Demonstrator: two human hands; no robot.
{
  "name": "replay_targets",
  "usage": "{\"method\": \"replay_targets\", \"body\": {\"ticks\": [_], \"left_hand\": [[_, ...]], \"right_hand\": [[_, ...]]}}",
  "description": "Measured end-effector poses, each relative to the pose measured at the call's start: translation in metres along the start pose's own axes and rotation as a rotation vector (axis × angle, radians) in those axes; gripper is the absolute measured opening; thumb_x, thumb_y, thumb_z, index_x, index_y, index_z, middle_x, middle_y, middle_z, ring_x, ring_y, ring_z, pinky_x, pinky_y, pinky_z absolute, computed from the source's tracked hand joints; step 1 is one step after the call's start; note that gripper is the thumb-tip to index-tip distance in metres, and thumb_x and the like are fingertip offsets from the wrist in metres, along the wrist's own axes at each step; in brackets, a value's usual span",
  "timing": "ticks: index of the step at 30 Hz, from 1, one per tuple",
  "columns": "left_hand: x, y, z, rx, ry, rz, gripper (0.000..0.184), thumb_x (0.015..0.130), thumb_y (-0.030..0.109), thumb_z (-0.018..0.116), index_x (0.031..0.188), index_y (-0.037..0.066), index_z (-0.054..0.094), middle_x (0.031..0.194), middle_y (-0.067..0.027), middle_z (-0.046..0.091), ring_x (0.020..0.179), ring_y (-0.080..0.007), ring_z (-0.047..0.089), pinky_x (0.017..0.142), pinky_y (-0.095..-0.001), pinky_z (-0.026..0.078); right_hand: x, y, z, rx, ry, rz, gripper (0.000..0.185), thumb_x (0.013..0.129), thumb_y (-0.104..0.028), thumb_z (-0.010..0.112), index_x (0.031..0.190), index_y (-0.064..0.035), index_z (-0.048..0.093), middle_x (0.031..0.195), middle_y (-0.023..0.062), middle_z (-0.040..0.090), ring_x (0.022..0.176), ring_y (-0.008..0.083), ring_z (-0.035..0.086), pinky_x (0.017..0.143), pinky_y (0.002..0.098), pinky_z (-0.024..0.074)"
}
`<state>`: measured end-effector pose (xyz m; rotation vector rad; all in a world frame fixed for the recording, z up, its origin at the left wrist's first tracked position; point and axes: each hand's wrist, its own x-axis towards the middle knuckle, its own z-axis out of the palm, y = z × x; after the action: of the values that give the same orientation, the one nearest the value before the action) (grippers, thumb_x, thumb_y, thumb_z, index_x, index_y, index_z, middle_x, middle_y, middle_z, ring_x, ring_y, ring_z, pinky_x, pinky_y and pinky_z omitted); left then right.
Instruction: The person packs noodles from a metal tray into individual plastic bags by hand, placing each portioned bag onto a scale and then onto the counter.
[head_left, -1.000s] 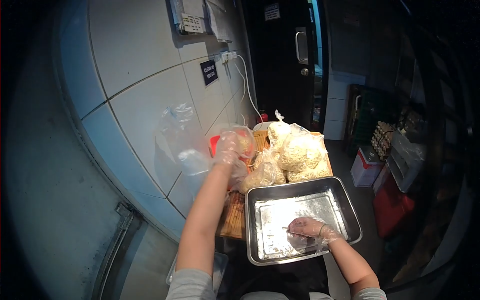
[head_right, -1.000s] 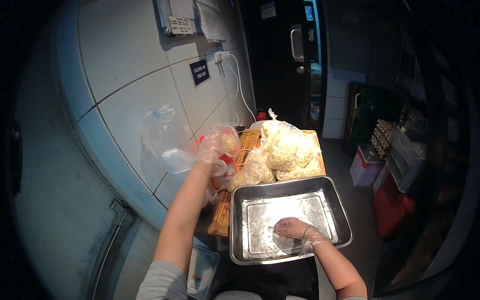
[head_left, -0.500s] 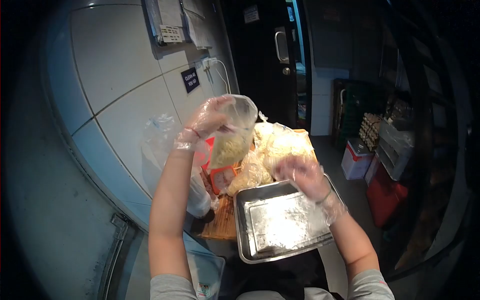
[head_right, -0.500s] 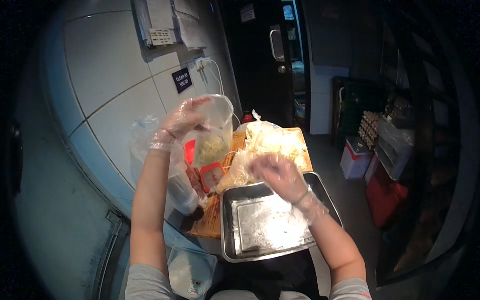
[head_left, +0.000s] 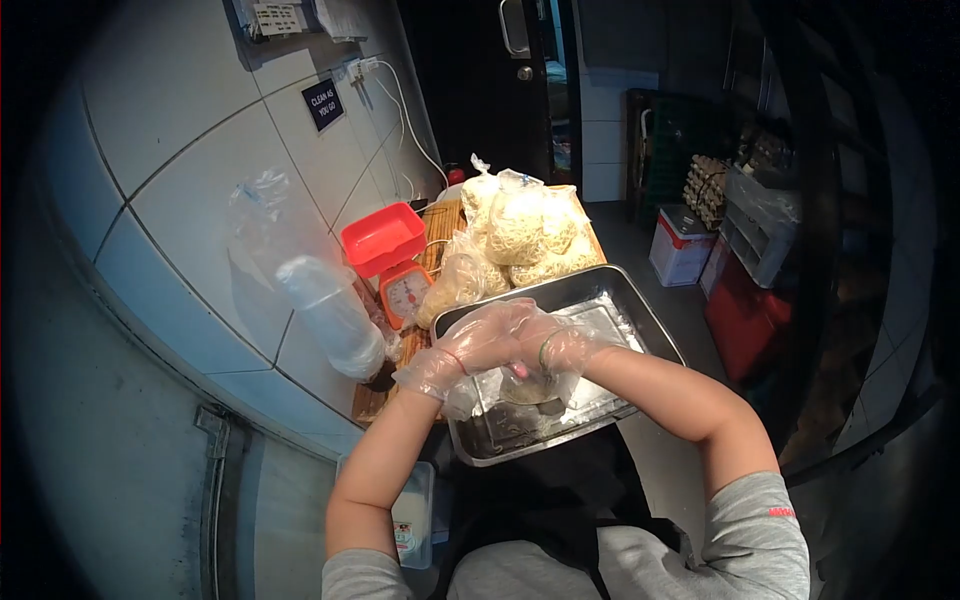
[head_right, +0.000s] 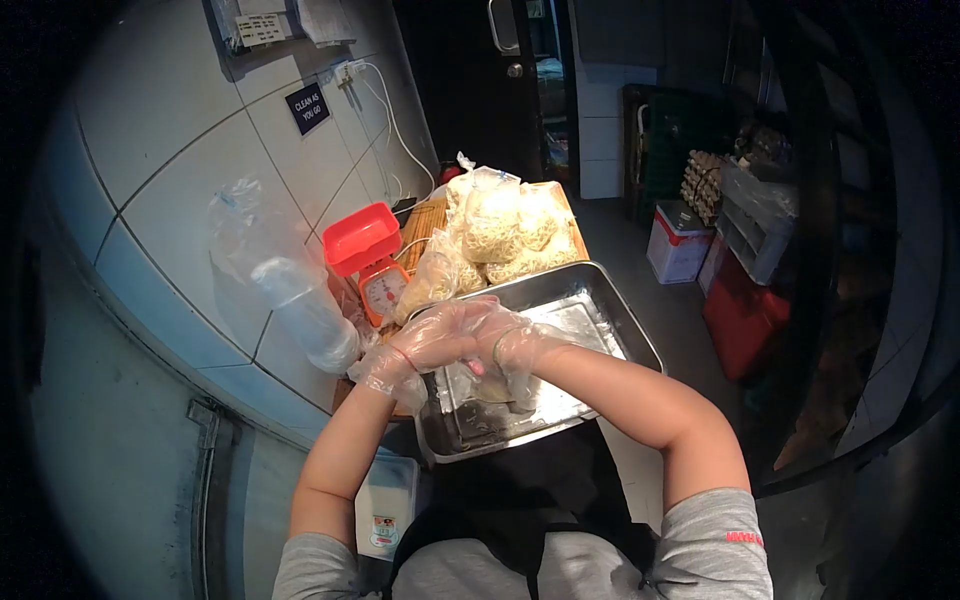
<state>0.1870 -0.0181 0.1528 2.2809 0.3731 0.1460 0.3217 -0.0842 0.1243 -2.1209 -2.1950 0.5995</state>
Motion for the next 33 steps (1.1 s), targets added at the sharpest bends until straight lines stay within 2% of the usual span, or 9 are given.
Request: {"method": "replay_targets", "body": {"ticks": [5,14,16,20,22,24,29,31,33], "left_hand": [[-0.003,0.021,-0.011,0.017,-0.030,0.005,0.063,0.072,0.006,0.057,0.134,0.000,0.051,0.138,-0.0178,0.050,0.105,-0.0168,0.064,0.088,-0.0283,0.051],[-0.018,0.003,-0.002,-0.037,0.057,-0.058,0.065,0.074,-0.003,0.046,0.139,-0.007,0.040,0.108,-0.0112,0.064,0.076,-0.0116,0.066,0.076,-0.0287,0.056],[-0.017,-0.009,0.001,-0.125,0.044,-0.014,0.066,0.073,-0.002,0.046,0.138,-0.009,0.039,0.109,-0.0130,0.065,0.080,-0.0135,0.067,0.078,-0.0287,0.055],[-0.026,-0.003,0.007,0.022,0.105,0.105,0.065,0.072,0.000,0.048,0.136,-0.010,0.040,0.120,-0.0211,0.058,0.094,-0.0222,0.065,0.087,-0.0309,0.051],[-0.029,-0.009,0.017,0.086,0.168,0.178,0.064,0.072,0.002,0.052,0.134,-0.009,0.043,0.133,-0.0273,0.050,0.113,-0.0316,0.058,0.099,-0.0343,0.045],[-0.032,-0.006,0.026,0.229,0.245,0.240,0.063,0.070,0.005,0.062,0.130,-0.008,0.049,0.139,-0.0279,0.044,0.127,-0.0379,0.047,0.106,-0.0376,0.039],[-0.035,-0.015,0.036,0.568,0.297,0.437,0.052,0.076,0.005,0.058,0.125,-0.009,0.051,0.136,-0.0299,0.047,0.127,-0.0366,0.049,0.105,-0.0394,0.042],[-0.032,-0.016,0.037,0.527,0.293,0.453,0.047,0.076,0.005,0.058,0.121,-0.008,0.054,0.133,-0.0292,0.049,0.126,-0.0364,0.050,0.104,-0.0399,0.043],[-0.026,-0.013,0.044,0.398,0.301,0.454,0.042,0.078,0.003,0.056,0.118,-0.008,0.056,0.130,-0.0296,0.052,0.125,-0.0360,0.051,0.103,-0.0399,0.044]], "right_hand": [[-0.004,0.007,-0.014,-0.208,0.012,-0.050,0.034,0.074,-0.018,0.070,0.108,-0.0162,0.071,0.099,0.0112,0.071,0.097,0.0273,0.067,0.085,0.0361,0.0506],[-0.076,0.053,-0.097,0.277,0.482,-0.081,0.027,0.074,-0.016,0.077,0.098,-0.0049,0.073,0.081,0.0070,0.072,0.068,0.0123,0.068,0.064,0.0263,0.0556],[-0.086,0.073,-0.102,0.753,0.443,-0.024,0.025,0.074,-0.008,0.075,0.095,0.0031,0.071,0.076,0.0087,0.069,0.064,0.0128,0.066,0.059,0.0241,0.0551],[-0.084,0.115,-0.072,0.941,0.558,-0.012,0.011,0.077,-0.004,0.068,0.085,0.0036,0.070,0.074,0.0106,0.069,0.062,0.0117,0.065,0.055,0.0252,0.0533],[-0.064,0.135,-0.041,0.319,0.378,0.285,0.023,0.074,-0.019,0.076,0.094,-0.0081,0.073,0.088,0.0086,0.073,0.072,0.0238,0.069,0.070,0.0349,0.0558],[-0.074,0.115,-0.016,-0.013,0.321,0.215,0.030,0.075,-0.026,0.074,0.101,-0.0119,0.073,0.103,0.0121,0.070,0.102,0.0256,0.066,0.090,0.0384,0.0512],[-0.094,0.044,-0.048,0.634,0.314,0.069,0.017,0.079,-0.015,0.070,0.095,-0.0090,0.073,0.093,0.0080,0.072,0.092,0.0230,0.070,0.083,0.0340,0.0536],[-0.086,0.021,-0.038,0.298,0.321,-0.223,0.015,0.080,-0.014,0.067,0.092,-0.0084,0.073,0.089,0.0111,0.072,0.086,0.0285,0.069,0.079,0.0356,0.0536],[-0.053,0.016,0.003,-0.014,0.181,-0.086,0.032,0.078,-0.025,0.072,0.100,-0.0024,0.069,0.088,0.0190,0.070,0.085,0.0305,0.069,0.078,0.0392,0.0540]]}}
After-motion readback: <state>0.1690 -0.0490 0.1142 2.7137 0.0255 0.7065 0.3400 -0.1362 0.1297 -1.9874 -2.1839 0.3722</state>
